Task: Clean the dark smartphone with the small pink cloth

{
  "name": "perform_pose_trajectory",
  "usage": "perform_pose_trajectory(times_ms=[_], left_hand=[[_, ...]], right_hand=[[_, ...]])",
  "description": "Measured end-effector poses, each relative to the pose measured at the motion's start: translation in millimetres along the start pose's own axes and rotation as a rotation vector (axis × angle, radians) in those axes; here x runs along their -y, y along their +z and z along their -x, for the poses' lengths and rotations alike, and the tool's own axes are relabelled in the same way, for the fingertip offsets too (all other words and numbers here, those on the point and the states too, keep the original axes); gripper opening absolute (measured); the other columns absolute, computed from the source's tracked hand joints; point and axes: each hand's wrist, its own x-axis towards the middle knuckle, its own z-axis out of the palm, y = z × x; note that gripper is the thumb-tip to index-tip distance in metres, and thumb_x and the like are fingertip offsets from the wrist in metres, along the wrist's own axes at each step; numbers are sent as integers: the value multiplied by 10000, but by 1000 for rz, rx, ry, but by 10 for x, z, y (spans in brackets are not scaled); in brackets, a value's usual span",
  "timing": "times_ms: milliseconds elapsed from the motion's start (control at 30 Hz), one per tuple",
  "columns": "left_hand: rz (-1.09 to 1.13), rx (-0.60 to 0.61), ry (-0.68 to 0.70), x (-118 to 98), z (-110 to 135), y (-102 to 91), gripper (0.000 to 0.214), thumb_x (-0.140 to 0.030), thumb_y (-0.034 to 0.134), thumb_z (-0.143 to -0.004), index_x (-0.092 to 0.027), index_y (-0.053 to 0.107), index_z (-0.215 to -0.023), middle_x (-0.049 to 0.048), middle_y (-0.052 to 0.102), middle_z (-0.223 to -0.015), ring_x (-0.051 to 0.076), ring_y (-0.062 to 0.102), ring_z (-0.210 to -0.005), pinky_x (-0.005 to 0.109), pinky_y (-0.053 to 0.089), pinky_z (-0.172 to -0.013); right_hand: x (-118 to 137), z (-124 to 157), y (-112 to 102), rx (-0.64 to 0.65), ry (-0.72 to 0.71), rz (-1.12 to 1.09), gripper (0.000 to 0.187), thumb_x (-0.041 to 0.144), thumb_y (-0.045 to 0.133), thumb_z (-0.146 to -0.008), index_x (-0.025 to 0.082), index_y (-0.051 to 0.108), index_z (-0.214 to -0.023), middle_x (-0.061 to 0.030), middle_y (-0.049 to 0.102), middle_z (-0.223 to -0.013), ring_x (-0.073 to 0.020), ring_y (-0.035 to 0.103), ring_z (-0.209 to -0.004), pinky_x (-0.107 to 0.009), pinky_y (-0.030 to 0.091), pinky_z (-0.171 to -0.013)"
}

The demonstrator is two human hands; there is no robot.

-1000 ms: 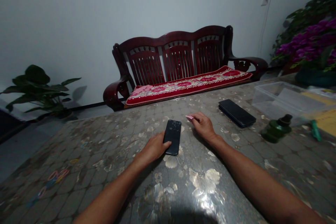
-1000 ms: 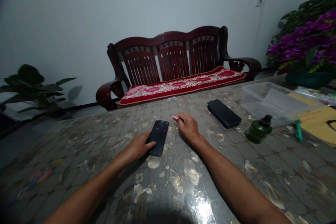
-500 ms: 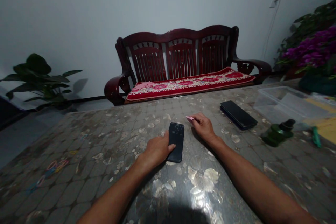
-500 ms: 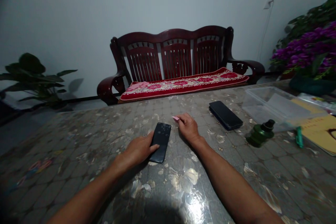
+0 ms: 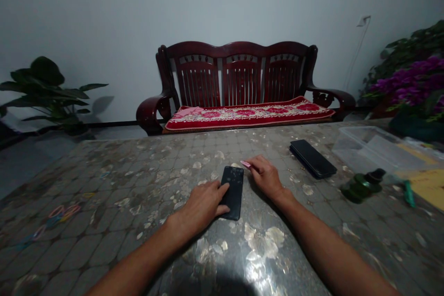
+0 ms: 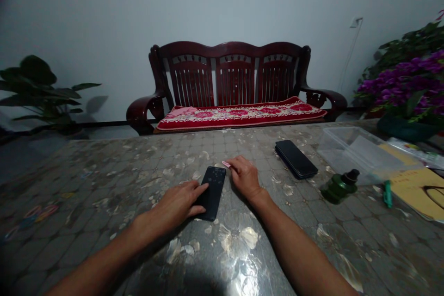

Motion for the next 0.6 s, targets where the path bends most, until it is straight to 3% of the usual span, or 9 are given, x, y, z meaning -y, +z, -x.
perform_pose_trajectory(times_ms=[100, 200, 433, 600], left_hand=[[15, -47, 141, 101, 10, 107, 617, -445, 777, -810, -184, 604, -1341, 186, 546, -1440, 372, 505, -1338, 474, 409, -1105], [54, -18, 226, 135, 14, 177, 741, -489, 803, -769, -158, 565, -1388, 201, 479, -1505, 372, 419, -1415, 479, 348, -1165], [115, -2, 287, 115, 91, 78, 555, -271, 807, -798, -198, 616, -1315, 146, 560, -1438, 323, 525, -1338, 404, 432, -1109], [120, -14, 309, 126, 105, 66, 474, -197, 766, -826, -192, 636, -1282, 147, 583, -1410, 319, 563, -1296, 413, 470, -1076]], right_hand=[[119, 6, 5, 83, -138, 121, 279, 136, 518, -935, 229, 745, -1067, -52, 694, -912, -189, 600, -856, -298, 412, -787], [220, 2, 31, 155, -266, 224, 254, 137, 539, -946, 220, 737, -1083, -59, 702, -950, -194, 584, -857, -314, 371, -763], [287, 43, 87, 278, -319, 301, 168, 180, 604, -956, 243, 752, -1008, -57, 711, -961, -198, 583, -888, -321, 354, -762], [244, -25, 115, 297, -313, 363, 175, 168, 635, -939, 267, 765, -1004, -43, 718, -940, -199, 582, -873, -328, 353, -755]])
